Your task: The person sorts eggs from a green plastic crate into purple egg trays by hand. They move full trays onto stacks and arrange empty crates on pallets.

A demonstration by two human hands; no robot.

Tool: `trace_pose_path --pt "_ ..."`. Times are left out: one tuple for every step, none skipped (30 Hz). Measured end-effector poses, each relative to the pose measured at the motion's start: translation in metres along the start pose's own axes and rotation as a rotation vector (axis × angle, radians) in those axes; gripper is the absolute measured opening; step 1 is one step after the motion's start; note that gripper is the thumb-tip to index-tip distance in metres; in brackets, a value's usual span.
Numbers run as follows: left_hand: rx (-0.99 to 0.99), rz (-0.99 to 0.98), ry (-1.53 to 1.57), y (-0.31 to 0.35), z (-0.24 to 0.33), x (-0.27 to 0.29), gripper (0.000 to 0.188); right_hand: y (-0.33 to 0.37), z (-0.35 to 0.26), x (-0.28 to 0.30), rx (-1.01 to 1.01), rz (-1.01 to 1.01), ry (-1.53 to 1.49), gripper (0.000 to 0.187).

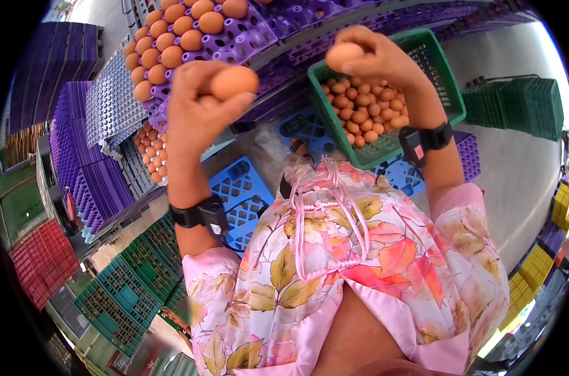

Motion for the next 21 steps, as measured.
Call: trace_pose_path --pt "-0.047 -0.119 -0.035 0.004 0.004 -0.041 0.045 0.022 0.04 0.017 -0.039 0.022 0.094 0.048" --pt "-0.094 -0.233 -0.072 0.01 0.005 -0.084 0.046 0.042 0.077 0.028 -0.074 0.042 0.188 0.047" --pt "-0.107 -0.361 -0.123 0.016 0.0 -0.132 0.045 0.067 0.123 0.031 -0.17 0.062 0.313 0.047" --pt "-0.111 -0.486 -0.175 0.022 -0.011 -0.18 0.043 0.083 0.149 0.027 -0.31 -0.001 0.423 0.047" --pt "-0.078 -0.668 -0.307 0.03 -0.031 -0.226 0.046 0.1 0.172 0.023 -0.441 -0.084 0.541 0.048" --pt "-0.048 -0.848 -0.441 0.038 -0.053 -0.269 0.048 0.11 0.184 0.015 -0.608 -0.241 0.645 0.047" --pt "-0.026 -0.979 -0.614 0.047 -0.073 -0.303 0.05 0.114 0.192 0.005 -0.592 -0.243 0.688 0.047" --pt "-0.004 -1.113 -0.782 0.058 -0.094 -0.331 0.052 0.122 0.204 -0.004 -0.581 -0.246 0.731 0.048" --pt "-0.012 -1.198 -0.848 0.071 -0.112 -0.353 0.047 0.129 0.221 -0.01 -0.569 -0.263 0.739 0.047" --pt "-0.029 -1.282 -0.914 0.078 -0.123 -0.371 0.042 0.134 0.239 -0.016 -0.559 -0.27 0.749 0.046" --pt "0.01 -1.431 -0.936 0.087 -0.126 -0.381 0.042 0.136 0.254 -0.026 -0.533 -0.289 0.753 0.045" --pt "0.006 -1.332 -0.995 0.097 -0.143 -0.39 0.047 0.137 0.264 -0.03 -0.566 -0.271 0.758 0.042" --pt "0.131 -1.431 -0.963 0.11 -0.169 -0.401 0.053 0.14 0.274 -0.032 -0.587 -0.252 0.763 0.039" --pt "0.075 -1.242 -0.917 0.127 -0.202 -0.409 0.053 0.137 0.273 -0.038 -0.543 -0.323 0.732 0.039" --pt "0.05 -1.163 -0.915 0.128 -0.194 -0.402 0.051 0.136 0.277 -0.04 -0.517 -0.379 0.691 0.039" --pt "0.008 -1.184 -0.941 0.128 -0.184 -0.393 0.031 0.134 0.274 -0.041 -0.476 -0.454 0.652 0.039" --pt "0.014 -1.17 -0.877 0.126 -0.183 -0.388 0.027 0.129 0.266 -0.04 -0.526 -0.54 0.648 0.036" --pt "0.012 -1.044 -0.834 0.102 -0.139 -0.361 0.025 0.124 0.262 -0.037 -0.582 -0.624 0.642 0.034" --pt "0.023 -0.888 -0.662 0.089 -0.119 -0.334 0.026 0.109 0.241 -0.031 -0.538 -0.633 0.708 0.03" --pt "0.011 -0.718 -0.528 0.067 -0.081 -0.292 0.025 0.094 0.22 -0.021 -0.504 -0.628 0.772 0.026" --pt "0.005 -0.507 -0.422 0.049 -0.055 -0.246 0.026 0.064 0.179 -0.019 -0.326 -0.517 0.634 0.027"
Point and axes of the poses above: each hand's wrist, its own y-axis away from the middle knuckle, its own x-axis out of the back of the hand, z = x × y, the point moved 6 cm from there along -y, towards the middle knuckle, and after that the axes turned 6 degrees about z, right-handed, at the moved point
